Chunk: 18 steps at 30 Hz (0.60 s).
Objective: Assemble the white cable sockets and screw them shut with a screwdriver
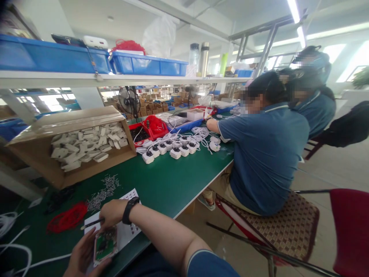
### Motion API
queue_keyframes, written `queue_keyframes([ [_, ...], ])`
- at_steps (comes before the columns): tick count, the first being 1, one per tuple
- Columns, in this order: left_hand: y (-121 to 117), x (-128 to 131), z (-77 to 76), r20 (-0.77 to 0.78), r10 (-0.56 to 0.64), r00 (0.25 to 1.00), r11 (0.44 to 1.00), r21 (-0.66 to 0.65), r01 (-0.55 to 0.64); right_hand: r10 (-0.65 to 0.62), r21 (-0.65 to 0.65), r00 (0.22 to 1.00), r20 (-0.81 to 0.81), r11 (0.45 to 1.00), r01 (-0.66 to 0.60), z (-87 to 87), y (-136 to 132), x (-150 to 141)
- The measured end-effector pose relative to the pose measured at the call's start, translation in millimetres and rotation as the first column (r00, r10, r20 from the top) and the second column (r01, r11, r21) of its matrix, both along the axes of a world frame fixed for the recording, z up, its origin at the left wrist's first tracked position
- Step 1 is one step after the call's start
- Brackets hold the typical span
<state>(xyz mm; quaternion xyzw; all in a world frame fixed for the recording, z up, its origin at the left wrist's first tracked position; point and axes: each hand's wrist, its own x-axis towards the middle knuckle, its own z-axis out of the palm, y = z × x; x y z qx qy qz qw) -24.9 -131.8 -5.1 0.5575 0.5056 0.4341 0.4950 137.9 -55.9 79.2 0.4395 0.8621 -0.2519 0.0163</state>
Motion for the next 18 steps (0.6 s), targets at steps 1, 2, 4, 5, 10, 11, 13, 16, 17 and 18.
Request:
queue_keyframes([
  [1,-1,0,-1.6,0.001,-0.005,1.0,1.0,0.0,0.005,-0.007,-0.005,1.0,0.007,1.0,0.007,0.4,0,0],
  [2,-1,0,-3.1,0.004,-0.013,1.0,1.0,-0.002,0.013,-0.014,-0.011,1.0,0.012,1.0,0.014,0.3,-1,0],
  [4,-2,-1,-5.3,0.017,-0.03,0.999,1.0,0.001,0.03,-0.025,-0.017,1.0,0.016,1.0,0.026,-1.3,-1,0],
  [5,-2,-1,-6.1,0.023,-0.041,0.999,0.999,0.004,0.041,-0.034,-0.016,0.999,0.02,0.999,0.034,-2.6,-1,0],
  [10,-5,-2,-8.4,-0.004,-0.046,0.999,0.999,0.014,0.046,-0.111,-0.02,0.993,0.045,0.994,0.112,-10.1,-2,1],
  [11,-4,-2,-9.1,-0.015,-0.042,0.999,0.999,0.018,0.043,-0.132,-0.03,0.991,0.035,0.991,0.133,-11.8,-3,1],
  [13,-3,-4,-10.6,-0.04,-0.047,0.998,0.998,0.04,0.049,-0.164,-0.05,0.986,-0.003,0.985,0.164,-15.5,-3,3],
  [16,1,-8,-11.1,-0.092,-0.092,0.991,0.992,0.074,0.099,-0.166,-0.06,0.983,-0.076,0.985,0.161,-21.3,-2,5],
  [17,1,-9,-10.5,-0.105,-0.098,0.99,0.991,0.079,0.107,-0.165,-0.064,0.981,-0.103,0.985,0.159,-22.8,-2,6],
  [18,1,-10,-9.3,-0.11,-0.094,0.989,0.991,0.08,0.103,-0.168,-0.07,0.977,-0.132,0.985,0.159,-24.1,-2,8],
])
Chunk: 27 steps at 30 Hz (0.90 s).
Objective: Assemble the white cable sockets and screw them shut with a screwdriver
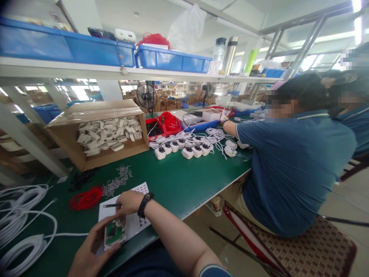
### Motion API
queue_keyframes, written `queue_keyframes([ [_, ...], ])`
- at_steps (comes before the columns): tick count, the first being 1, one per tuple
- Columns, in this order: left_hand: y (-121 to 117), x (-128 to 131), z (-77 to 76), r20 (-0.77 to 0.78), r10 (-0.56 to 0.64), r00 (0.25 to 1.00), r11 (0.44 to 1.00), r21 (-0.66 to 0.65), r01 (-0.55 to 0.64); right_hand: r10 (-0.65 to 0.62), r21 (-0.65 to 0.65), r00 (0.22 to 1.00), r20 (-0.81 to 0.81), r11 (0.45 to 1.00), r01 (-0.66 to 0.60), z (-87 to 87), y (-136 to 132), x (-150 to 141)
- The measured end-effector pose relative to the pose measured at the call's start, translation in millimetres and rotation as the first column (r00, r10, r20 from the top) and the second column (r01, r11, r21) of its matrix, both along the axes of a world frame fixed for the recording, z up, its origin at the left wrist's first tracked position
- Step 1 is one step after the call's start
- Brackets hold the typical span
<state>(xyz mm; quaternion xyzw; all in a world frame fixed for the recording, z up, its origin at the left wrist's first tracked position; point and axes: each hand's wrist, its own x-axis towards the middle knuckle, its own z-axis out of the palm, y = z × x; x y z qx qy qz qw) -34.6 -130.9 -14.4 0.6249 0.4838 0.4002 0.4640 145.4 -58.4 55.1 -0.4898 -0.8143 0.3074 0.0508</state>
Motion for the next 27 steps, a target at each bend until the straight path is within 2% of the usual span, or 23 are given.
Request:
queue_keyframes([
  [8,-10,9,11.2,0.112,0.119,0.987,0.992,0.034,-0.123,-0.084,-0.063,0.979,-0.187,0.995,0.073,-1.7,-6,7],
  [16,-11,10,8.7,0.157,0.165,0.974,0.983,0.05,-0.175,-0.198,-0.118,0.955,-0.222,0.978,0.175,3.6,-12,5],
  [20,-11,9,8.0,0.143,0.166,0.976,0.985,0.031,-0.172,-0.197,-0.125,0.957,-0.213,0.977,0.173,2.3,-10,5],
  [27,-13,11,16.7,0.126,0.165,0.978,0.985,0.028,-0.17,-0.158,-0.104,0.962,-0.224,0.985,0.138,1.5,-10,8],
])
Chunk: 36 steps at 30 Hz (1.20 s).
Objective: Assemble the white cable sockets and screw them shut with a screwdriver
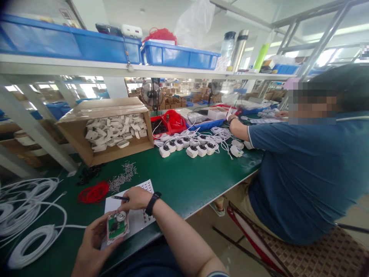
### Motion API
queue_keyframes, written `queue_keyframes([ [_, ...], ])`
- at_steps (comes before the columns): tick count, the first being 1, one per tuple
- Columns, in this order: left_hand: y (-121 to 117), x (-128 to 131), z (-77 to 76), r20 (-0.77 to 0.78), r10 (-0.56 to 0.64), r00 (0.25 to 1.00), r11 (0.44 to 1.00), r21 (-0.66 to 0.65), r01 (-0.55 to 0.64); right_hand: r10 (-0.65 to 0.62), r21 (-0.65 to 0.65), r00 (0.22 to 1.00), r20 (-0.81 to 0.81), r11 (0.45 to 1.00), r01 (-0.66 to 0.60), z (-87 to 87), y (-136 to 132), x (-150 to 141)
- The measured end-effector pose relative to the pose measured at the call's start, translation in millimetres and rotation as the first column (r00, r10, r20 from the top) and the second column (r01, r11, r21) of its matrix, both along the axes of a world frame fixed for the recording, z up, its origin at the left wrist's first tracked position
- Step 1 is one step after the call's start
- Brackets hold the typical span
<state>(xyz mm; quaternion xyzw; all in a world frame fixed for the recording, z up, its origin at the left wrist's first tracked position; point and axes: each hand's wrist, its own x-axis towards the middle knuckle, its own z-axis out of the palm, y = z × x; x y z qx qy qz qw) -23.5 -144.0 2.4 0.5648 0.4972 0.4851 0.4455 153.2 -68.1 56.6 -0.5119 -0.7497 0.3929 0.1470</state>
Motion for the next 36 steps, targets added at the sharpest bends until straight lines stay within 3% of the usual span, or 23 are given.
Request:
queue_keyframes([
  [7,-1,1,1.5,-0.026,0.005,1.0,1.0,-0.026,-0.005,0.023,0.004,0.999,-0.03,1.0,-0.023,-0.9,1,-1],
  [17,1,0,-2.0,0.019,-0.016,1.0,0.999,0.05,0.015,0.015,0.004,0.998,-0.056,1.0,-0.015,-1.0,-1,-2],
  [36,0,-2,-6.6,0.099,0.023,0.995,0.996,0.089,-0.032,-0.069,0.001,0.96,-0.273,0.997,0.072,-3.0,-11,-2],
])
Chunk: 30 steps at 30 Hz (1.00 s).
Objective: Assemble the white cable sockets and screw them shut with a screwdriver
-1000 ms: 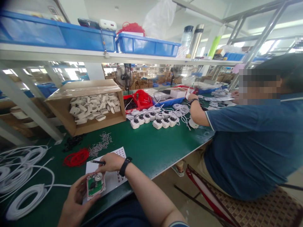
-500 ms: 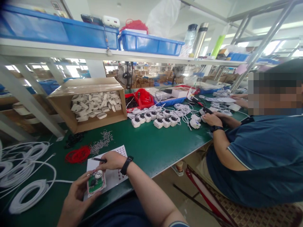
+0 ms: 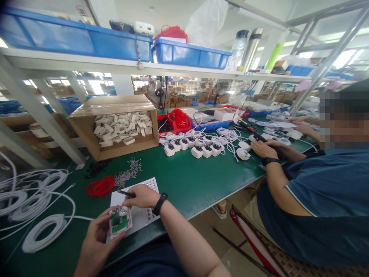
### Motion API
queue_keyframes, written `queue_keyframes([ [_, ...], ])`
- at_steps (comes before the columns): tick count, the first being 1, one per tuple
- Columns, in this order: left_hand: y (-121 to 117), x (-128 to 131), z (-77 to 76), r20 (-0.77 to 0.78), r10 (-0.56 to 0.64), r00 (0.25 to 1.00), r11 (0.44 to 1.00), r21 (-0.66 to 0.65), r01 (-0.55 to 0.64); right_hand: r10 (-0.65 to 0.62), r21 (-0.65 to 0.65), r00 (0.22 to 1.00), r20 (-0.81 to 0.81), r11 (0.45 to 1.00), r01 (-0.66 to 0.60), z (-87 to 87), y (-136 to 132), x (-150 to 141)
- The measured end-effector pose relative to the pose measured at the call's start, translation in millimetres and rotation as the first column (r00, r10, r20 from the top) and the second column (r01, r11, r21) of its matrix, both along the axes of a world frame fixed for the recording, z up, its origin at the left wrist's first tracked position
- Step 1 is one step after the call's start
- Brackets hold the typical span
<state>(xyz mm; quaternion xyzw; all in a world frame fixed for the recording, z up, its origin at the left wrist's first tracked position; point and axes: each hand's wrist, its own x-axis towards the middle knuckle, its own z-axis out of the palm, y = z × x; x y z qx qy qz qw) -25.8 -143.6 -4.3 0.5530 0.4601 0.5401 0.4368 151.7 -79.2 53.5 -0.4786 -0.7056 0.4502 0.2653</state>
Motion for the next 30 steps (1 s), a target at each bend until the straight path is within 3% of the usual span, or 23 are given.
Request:
queue_keyframes([
  [6,-1,-1,-0.3,0.02,0.03,0.999,0.999,0.025,-0.03,-0.127,0.025,0.983,-0.136,0.991,0.132,-4.5,-18,-9],
  [12,1,-5,-1.7,0.009,0.021,1.0,0.999,0.035,-0.021,-0.183,-0.129,0.965,-0.188,0.979,0.161,-9.5,-29,-8],
  [16,2,-5,0.1,0.013,0.039,0.999,0.997,0.06,-0.04,-0.177,-0.31,0.956,-0.233,0.946,0.099,-9.4,-43,-11],
  [21,1,-7,-1.7,-0.01,0.004,1.0,0.996,0.091,-0.003,-0.191,-0.536,0.915,-0.355,0.843,-0.032,-11.3,-56,-13],
  [26,0,-9,-6.3,-0.105,-0.005,0.994,0.996,0.086,0.014,-0.201,-0.597,0.87,-0.451,0.792,-0.126,-15.5,-58,-11],
  [30,-2,-7,-3.5,-0.18,0.014,0.984,0.998,0.069,-0.002,-0.27,-0.623,0.823,-0.5,0.772,-0.126,-19.3,-59,-11],
])
